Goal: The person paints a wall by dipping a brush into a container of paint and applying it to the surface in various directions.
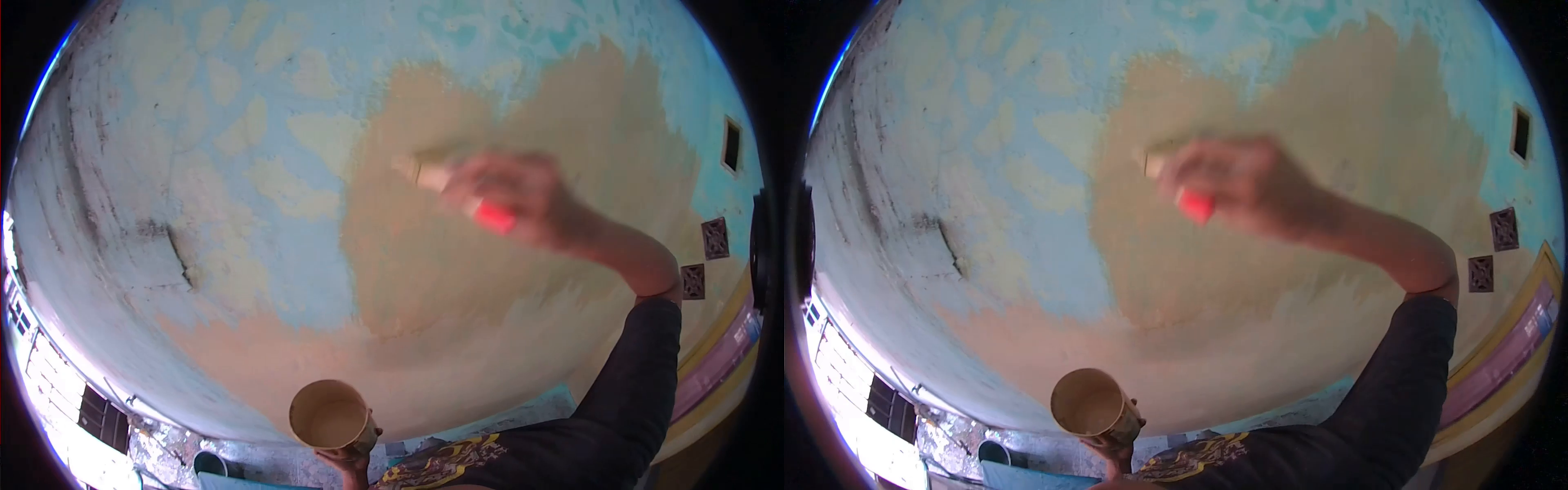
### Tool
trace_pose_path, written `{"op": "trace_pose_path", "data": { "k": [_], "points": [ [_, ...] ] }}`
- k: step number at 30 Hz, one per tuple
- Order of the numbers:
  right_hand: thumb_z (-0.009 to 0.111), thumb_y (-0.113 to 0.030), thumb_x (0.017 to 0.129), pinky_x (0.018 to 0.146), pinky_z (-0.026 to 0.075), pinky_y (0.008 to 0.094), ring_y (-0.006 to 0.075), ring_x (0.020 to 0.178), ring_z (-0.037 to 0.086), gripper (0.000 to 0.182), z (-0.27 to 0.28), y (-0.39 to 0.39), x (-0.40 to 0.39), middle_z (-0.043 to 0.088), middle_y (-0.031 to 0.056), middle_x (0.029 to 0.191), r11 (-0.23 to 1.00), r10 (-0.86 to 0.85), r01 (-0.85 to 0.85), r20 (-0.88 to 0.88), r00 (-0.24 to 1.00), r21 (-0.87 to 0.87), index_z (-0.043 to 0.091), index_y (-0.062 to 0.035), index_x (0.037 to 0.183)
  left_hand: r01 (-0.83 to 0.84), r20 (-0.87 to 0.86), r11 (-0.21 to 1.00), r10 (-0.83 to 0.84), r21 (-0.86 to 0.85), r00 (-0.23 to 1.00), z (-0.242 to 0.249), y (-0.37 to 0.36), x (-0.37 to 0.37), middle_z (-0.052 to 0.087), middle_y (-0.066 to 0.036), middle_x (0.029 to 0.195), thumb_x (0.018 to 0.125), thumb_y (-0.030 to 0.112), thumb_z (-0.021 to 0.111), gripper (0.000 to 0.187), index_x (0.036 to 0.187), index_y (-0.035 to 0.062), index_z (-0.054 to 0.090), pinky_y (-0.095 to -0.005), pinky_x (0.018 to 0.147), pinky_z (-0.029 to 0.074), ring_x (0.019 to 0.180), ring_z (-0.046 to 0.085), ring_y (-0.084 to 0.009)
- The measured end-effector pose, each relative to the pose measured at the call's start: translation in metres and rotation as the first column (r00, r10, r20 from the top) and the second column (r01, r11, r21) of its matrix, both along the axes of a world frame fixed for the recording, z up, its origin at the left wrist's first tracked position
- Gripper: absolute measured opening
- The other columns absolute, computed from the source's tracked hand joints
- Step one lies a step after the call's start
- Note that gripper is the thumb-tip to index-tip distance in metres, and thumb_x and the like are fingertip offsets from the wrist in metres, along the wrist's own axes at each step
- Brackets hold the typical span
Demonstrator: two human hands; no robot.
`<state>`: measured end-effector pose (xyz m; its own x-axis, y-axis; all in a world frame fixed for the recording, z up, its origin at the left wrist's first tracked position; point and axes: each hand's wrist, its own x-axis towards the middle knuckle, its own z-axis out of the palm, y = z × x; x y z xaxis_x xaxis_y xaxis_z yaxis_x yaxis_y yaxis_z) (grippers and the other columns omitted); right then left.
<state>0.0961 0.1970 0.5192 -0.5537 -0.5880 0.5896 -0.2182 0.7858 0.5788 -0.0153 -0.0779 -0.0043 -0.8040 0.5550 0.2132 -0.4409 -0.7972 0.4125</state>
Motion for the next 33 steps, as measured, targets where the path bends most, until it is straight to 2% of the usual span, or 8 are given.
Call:
{"op": "trace_pose_path", "data": {
  "k": [4, 7, 12, 14, 16, 20, 27, 33],
  "points": [
    [0.071, -0.004, 0.085, 0.069, 0.063, 0.0328, 0.0215, 0.098, 0.074, 0.014, 0.014, 0.037, -0.008, 0.070, 0.0036, 0.104, 0.995, -0.079, 0.089, -0.185, 0.980, 0.049, 0.074, -0.0110, 0.096, -0.365, -0.427, 0.732, 0.111, -0.575, 0.897, -0.026, -0.006, -0.007, 0.041, -0.020, 0.155, 0.081, 0.088, 0.046, 0.109, 0.160, 0.0184, 0.021, -0.0729, 0.088, 0.053, 0.132, 0.048, -0.0508],
    [0.073, -0.003, 0.083, 0.071, 0.063, 0.0337, 0.0239, 0.097, 0.074, 0.017, 0.011, 0.017, 0.009, 0.071, 0.0054, 0.104, 0.993, -0.040, 0.053, -0.119, 0.992, 0.110, 0.076, -0.0113, 0.097, 0.000, -0.024, 0.996, 0.002, 0.092, 1.000, 0.008, -0.001, -0.005, 0.034, -0.024, 0.158, 0.082, 0.091, 0.038, 0.106, 0.162, 0.0250, 0.016, -0.0752, 0.085, 0.053, 0.127, 0.053, -0.0540],
    [0.075, -0.004, 0.081, 0.073, 0.064, 0.0341, 0.0204, 0.093, 0.075, 0.019, 0.018, 0.041, 0.013, 0.071, 0.0062, 0.106, 0.984, -0.169, 0.151, -0.237, 0.957, -0.089, 0.077, -0.0113, 0.098, -0.463, -0.616, 0.643, -0.016, -0.610, 0.788, -0.033, -0.014, -0.009, 0.034, -0.015, 0.162, 0.083, 0.091, 0.035, 0.105, 0.164, 0.0280, 0.012, -0.0787, 0.102, 0.039, 0.145, 0.032, -0.0491],
    [0.075, -0.004, 0.081, 0.070, 0.063, 0.0334, 0.0202, 0.092, 0.075, 0.019, -0.006, 0.039, 0.021, 0.072, 0.0054, 0.106, 0.994, -0.111, 0.108, -0.121, 0.986, -0.035, 0.076, -0.0107, 0.098, -0.438, -0.567, 0.660, 0.023, -0.610, 0.824, -0.031, -0.013, -0.010, 0.038, -0.015, 0.158, 0.083, 0.087, 0.043, 0.105, 0.162, 0.0240, 0.015, -0.0759, 0.101, 0.042, 0.143, 0.034, -0.0474],
    [0.075, -0.003, 0.082, 0.068, 0.062, 0.0326, 0.0203, 0.090, 0.075, 0.018, -0.008, 0.024, 0.033, 0.072, 0.0049, 0.105, 0.996, -0.042, 0.042, 0.001, 0.999, -0.082, 0.076, -0.0099, 0.099, 0.029, 0.072, 0.993, -0.037, 0.111, 0.997, 0.005, -0.001, 0.003, 0.047, -0.020, 0.150, 0.082, 0.080, 0.059, 0.108, 0.159, 0.0148, 0.021, -0.0695, 0.095, 0.053, 0.131, 0.050, -0.0469],
    [0.074, -0.006, 0.085, 0.069, 0.063, 0.0312, 0.0187, 0.091, 0.075, 0.018, 0.034, 0.053, 0.043, 0.072, 0.0050, 0.105, 0.980, -0.189, 0.198, -0.389, 0.902, -0.017, 0.075, -0.0098, 0.102, -0.081, -0.130, 0.991, 0.067, -0.105, 0.989, 0.052, 0.016, 0.015, 0.048, -0.021, 0.147, 0.087, 0.079, 0.052, 0.100, 0.159, 0.0162, 0.023, -0.0688, 0.084, 0.058, 0.129, 0.053, -0.0485],
    [0.074, 0.001, 0.086, 0.078, 0.062, 0.0308, 0.0215, 0.094, 0.074, 0.018, 0.004, 0.053, 0.063, 0.073, 0.0085, 0.105, 0.964, -0.018, 0.028, 0.039, 0.999, -0.264, 0.075, -0.0062, 0.102, -0.400, -0.457, 0.859, 0.230, -0.320, 0.859, 0.039, 0.039, 0.020, 0.053, -0.026, 0.137, 0.089, 0.080, 0.050, 0.099, 0.156, 0.0121, 0.026, -0.0582, 0.065, 0.066, 0.112, 0.063, -0.0487],
    [0.074, 0.001, 0.087, 0.076, 0.061, 0.0293, 0.0216, 0.092, 0.074, 0.018, 0.099, 0.089, 0.071, 0.074, 0.0108, 0.101, 0.981, -0.190, 0.173, -0.571, 0.798, -0.085, 0.074, -0.0032, 0.104, -0.197, -0.262, 0.966, 0.149, -0.168, 0.954, 0.088, 0.051, 0.046, 0.050, -0.026, 0.141, 0.088, 0.082, 0.047, 0.100, 0.157, 0.0131, 0.025, -0.0616, 0.067, 0.064, 0.115, 0.061, -0.0505]
  ]
}}
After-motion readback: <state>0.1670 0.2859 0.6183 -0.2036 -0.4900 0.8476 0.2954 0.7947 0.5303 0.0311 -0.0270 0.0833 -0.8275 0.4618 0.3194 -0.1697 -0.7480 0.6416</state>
